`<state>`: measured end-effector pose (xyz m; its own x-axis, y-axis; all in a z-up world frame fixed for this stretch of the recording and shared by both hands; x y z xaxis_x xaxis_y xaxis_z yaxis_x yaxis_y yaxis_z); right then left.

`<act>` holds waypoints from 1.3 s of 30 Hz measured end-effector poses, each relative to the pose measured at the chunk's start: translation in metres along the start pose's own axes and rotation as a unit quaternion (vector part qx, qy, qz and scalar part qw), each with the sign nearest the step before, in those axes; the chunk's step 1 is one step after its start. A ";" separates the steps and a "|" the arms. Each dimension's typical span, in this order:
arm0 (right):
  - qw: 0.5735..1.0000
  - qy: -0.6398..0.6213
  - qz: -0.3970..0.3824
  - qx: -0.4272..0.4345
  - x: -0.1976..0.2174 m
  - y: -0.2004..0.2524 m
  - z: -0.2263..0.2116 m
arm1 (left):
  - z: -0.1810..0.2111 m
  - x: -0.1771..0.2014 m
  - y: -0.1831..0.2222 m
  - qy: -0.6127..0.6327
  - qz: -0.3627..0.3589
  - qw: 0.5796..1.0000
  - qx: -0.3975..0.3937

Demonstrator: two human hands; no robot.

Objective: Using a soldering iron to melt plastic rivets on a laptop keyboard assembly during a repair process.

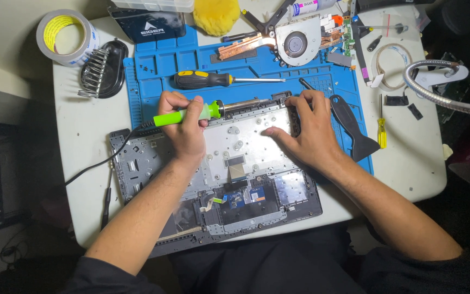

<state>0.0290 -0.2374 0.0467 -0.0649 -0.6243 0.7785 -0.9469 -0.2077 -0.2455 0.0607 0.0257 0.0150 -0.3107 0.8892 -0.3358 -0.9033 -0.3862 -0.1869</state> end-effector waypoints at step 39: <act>0.996 0.042 0.062 0.052 -0.014 -0.020 0.014 | -0.003 0.001 -0.001 0.017 -0.018 1.000 -0.004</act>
<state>0.0532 -0.2350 0.0322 -0.2088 -0.5857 0.7832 -0.8924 -0.2135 -0.3976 0.0624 0.0262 0.0125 -0.2681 0.8932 -0.3609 -0.9108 -0.3571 -0.2071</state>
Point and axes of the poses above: each hand's wrist, its own y-axis away from the middle knuckle, its own x-axis out of the back of the hand, z = x × y, the point moved 7 cm from there along -y, towards the middle knuckle, and after that the axes turned 1 degree about -y, right-handed, at the moved point
